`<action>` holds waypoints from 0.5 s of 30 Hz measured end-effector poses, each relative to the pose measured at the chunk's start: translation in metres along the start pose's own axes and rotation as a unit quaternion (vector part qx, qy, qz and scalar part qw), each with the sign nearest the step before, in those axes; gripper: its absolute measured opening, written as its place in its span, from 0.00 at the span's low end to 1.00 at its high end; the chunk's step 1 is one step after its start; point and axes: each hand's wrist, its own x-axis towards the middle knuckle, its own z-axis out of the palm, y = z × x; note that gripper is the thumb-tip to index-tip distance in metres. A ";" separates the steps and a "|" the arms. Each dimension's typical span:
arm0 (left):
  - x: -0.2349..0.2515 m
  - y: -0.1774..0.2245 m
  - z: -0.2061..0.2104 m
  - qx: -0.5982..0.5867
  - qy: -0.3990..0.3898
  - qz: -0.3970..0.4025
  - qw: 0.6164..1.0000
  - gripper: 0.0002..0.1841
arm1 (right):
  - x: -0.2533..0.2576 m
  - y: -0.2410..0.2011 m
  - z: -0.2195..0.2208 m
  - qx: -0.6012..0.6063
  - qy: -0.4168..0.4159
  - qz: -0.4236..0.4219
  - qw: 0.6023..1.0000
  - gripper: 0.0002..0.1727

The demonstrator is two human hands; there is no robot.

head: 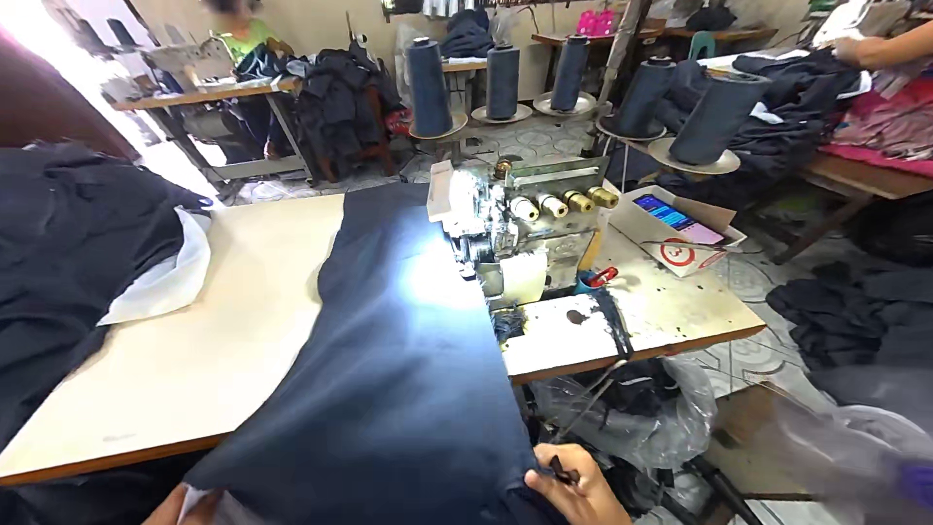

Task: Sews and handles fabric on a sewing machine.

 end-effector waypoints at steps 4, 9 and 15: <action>0.037 0.041 -0.007 -0.076 0.073 0.000 0.994 0.20 | 0.037 0.016 -0.001 -0.004 0.041 0.000 0.999 0.16; 0.093 0.085 -0.013 -0.100 0.136 -0.016 0.985 0.21 | 0.087 0.016 0.003 -0.027 0.101 0.034 0.994 0.10; 0.175 0.152 -0.042 0.041 0.185 0.069 0.979 0.21 | 0.143 0.011 0.015 -0.040 0.190 0.035 0.980 0.07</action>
